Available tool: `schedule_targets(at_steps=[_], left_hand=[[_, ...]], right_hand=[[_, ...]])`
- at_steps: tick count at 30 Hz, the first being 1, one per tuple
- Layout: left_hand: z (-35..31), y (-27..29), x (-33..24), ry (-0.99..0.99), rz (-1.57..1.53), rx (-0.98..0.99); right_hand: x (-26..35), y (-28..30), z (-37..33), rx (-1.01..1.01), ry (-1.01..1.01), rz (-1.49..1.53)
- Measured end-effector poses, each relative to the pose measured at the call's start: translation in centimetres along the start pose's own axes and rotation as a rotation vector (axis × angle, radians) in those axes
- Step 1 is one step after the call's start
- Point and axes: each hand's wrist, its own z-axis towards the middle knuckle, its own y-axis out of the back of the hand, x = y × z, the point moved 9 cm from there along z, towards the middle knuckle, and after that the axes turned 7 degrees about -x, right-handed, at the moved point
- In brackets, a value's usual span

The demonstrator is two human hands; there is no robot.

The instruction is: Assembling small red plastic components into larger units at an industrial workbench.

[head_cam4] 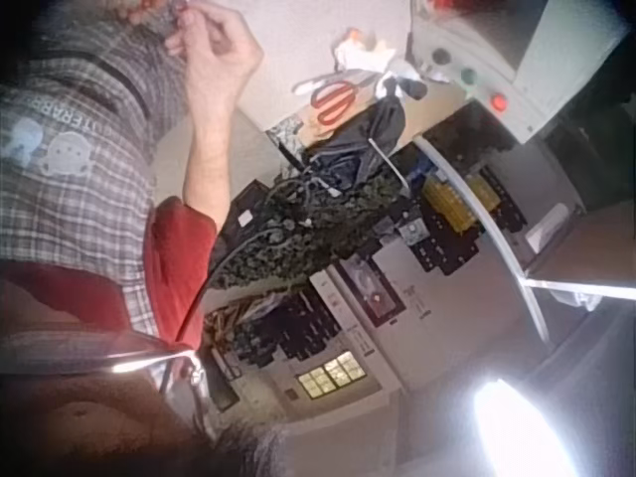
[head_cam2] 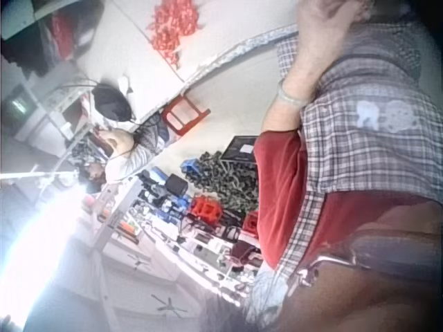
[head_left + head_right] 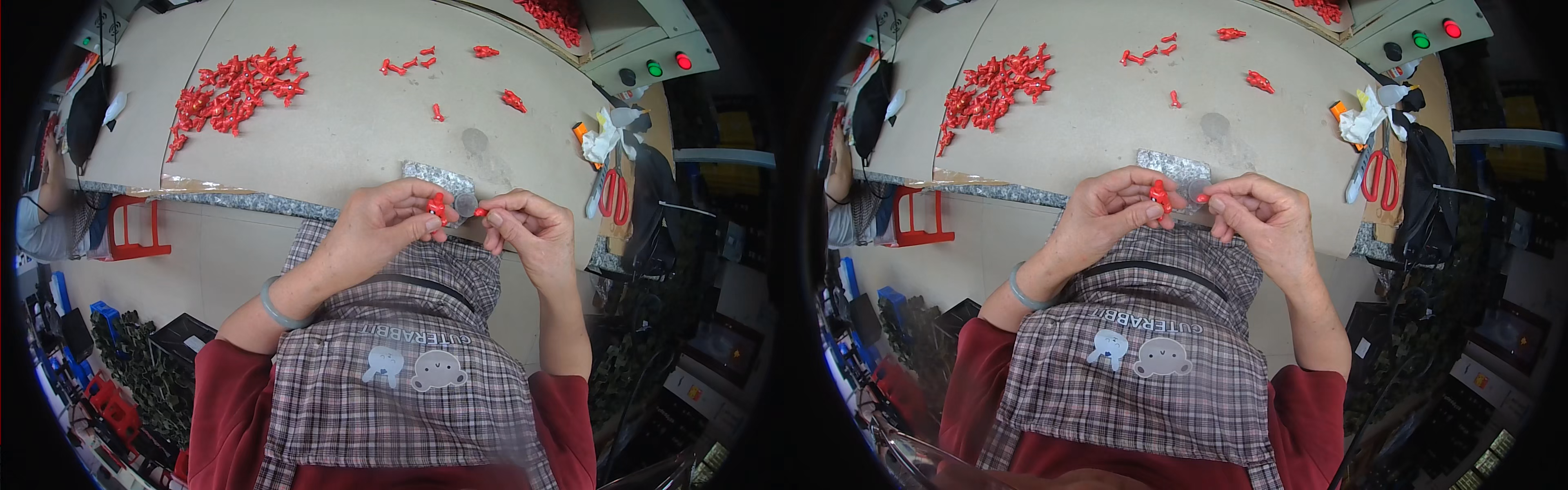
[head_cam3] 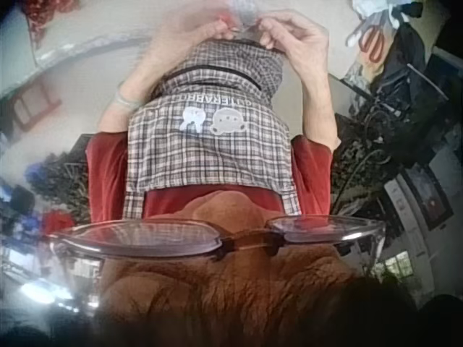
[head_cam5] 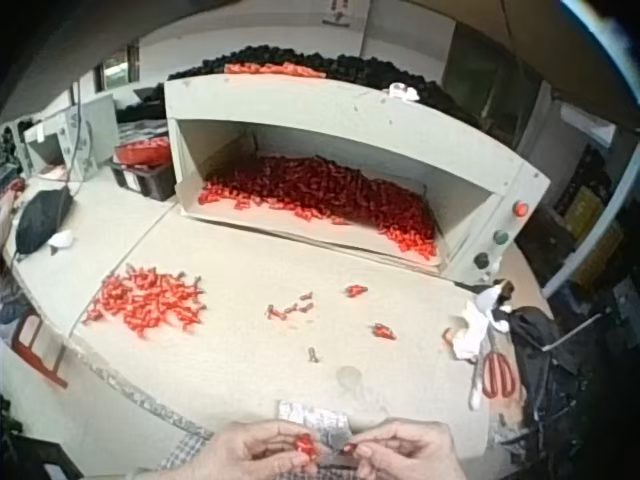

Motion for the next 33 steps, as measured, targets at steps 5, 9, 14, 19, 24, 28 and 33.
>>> schedule_targets(at_steps=[5, 9, 14, 19, 24, 28, 33], left_hand=[[-0.2, -0.3, -0.2, 0.005, 0.018, -0.044], [-0.2, -0.6, -0.1, -0.026, 0.001, -0.049], [-0.2, -0.7, -0.6, -0.071, 0.019, -0.056], [-0.3, -0.6, -0.6, -0.111, 0.06, -0.069], [-0.5, -0.2, -1.1, -0.258, 0.185, -0.139], [-0.8, -0.5, -2.4, -0.346, 0.463, -0.17], [-1.5, -1.2, -4.2, -0.594, 0.68, -0.239]], right_hand=[[1.0, -0.8, -0.7, -0.087, 0.097, 0.049], [1.4, -1.4, -1.2, -0.138, 0.163, 0.012], [2.4, -1.8, -1.6, -0.18, 0.272, -0.1], [2.8, -2.4, -1.9, -0.189, 0.345, -0.176], [3.1, -2.7, -2.2, -0.239, 0.403, -0.263], [3.5, -2.8, -2.6, -0.282, 0.479, -0.326], [3.4, -3.2, -2.7, -0.298, 0.512, -0.312]])
